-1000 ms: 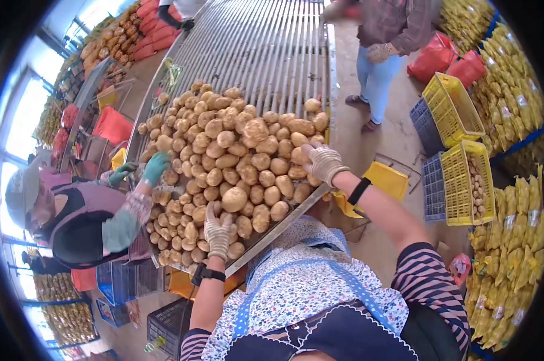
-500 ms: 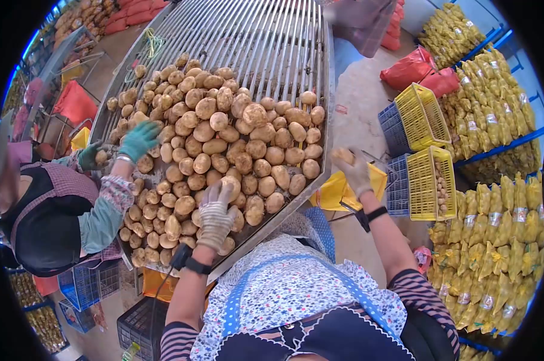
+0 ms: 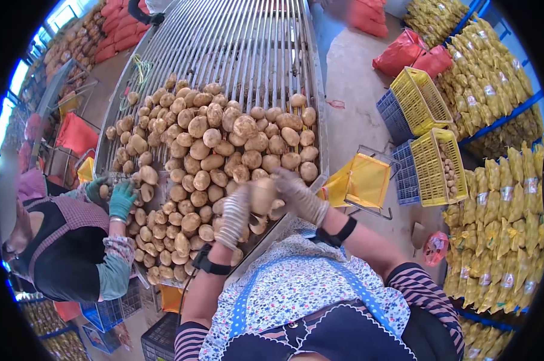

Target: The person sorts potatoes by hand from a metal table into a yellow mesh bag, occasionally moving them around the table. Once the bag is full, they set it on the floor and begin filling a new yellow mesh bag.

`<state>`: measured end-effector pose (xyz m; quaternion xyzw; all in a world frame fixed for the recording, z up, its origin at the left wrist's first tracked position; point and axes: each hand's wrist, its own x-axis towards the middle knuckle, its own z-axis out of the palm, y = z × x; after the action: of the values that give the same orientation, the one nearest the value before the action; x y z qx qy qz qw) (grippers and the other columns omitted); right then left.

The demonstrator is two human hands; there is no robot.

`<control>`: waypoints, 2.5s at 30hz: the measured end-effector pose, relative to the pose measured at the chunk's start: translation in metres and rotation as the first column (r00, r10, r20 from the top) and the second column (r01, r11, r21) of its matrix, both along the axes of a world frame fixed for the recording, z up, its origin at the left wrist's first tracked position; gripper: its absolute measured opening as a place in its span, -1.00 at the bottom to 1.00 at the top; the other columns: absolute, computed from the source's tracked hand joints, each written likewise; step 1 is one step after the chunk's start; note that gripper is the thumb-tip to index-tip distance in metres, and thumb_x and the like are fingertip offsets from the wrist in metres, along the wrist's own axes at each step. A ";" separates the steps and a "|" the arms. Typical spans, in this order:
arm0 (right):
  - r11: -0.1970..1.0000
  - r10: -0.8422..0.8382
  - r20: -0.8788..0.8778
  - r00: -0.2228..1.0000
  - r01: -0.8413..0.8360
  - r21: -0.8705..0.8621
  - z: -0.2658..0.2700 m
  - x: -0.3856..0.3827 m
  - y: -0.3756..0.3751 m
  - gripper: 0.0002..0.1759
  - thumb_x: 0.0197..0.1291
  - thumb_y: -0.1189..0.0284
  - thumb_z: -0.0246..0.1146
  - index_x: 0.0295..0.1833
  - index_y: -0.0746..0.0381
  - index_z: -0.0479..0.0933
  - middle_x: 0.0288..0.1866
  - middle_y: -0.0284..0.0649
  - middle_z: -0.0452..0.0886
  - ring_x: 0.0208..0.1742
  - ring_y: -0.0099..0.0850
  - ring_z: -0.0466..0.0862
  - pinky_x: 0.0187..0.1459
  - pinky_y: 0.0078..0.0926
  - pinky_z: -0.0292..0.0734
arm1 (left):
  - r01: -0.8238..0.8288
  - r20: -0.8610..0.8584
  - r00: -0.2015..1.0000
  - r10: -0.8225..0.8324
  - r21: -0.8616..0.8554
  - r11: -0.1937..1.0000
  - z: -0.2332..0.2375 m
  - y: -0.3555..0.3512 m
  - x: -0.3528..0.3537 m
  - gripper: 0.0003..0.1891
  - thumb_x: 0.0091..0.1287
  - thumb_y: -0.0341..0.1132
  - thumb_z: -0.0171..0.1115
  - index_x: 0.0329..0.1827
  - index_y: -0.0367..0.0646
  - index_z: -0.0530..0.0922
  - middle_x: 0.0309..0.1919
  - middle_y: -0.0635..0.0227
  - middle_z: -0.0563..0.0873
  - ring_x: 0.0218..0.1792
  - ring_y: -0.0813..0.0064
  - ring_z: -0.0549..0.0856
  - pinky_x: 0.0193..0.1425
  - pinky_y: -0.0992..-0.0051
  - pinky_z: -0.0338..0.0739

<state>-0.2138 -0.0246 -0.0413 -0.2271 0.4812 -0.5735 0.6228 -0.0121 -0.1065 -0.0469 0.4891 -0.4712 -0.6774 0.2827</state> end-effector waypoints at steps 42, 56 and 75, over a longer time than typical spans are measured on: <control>0.827 0.373 -0.683 0.628 -0.558 -0.062 0.078 0.063 -0.120 -0.16 0.13 0.01 0.45 0.40 0.26 0.38 0.08 0.09 0.64 0.14 -0.09 0.64 0.19 -0.21 0.51 | -0.209 -0.527 0.756 0.389 0.368 0.906 0.034 0.033 0.103 -0.58 0.46 -0.06 0.15 0.21 -0.18 0.54 0.01 0.27 0.69 0.00 0.35 0.70 0.05 0.28 0.68; 0.958 0.005 -0.999 0.042 -0.287 -0.007 -0.016 0.000 -0.227 -0.11 0.02 0.12 0.47 0.45 0.21 0.35 0.33 0.09 0.54 0.34 -0.01 0.54 0.38 -0.19 0.36 | -0.464 -0.659 0.446 0.605 0.407 0.786 0.052 0.077 0.220 -0.67 0.61 -0.14 -0.08 0.26 -0.06 0.48 0.14 0.37 0.63 0.14 0.42 0.65 0.19 0.35 0.66; 0.964 0.144 -0.804 0.576 -0.264 -0.016 0.004 0.018 -0.279 -0.12 0.02 0.27 0.51 0.48 0.16 0.32 0.28 -0.07 0.57 0.26 -0.23 0.59 0.29 -0.29 0.50 | -0.484 -0.480 0.541 0.690 0.494 0.723 0.061 0.017 0.183 -0.53 0.52 0.10 0.01 0.16 -0.12 0.55 -0.03 0.26 0.72 -0.09 0.26 0.74 -0.14 0.15 0.74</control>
<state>-0.1962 -0.3033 -0.0370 -0.5538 0.6389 -0.3670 0.3879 0.1714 -0.0891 0.0138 0.3973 -0.0423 -0.7268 0.5587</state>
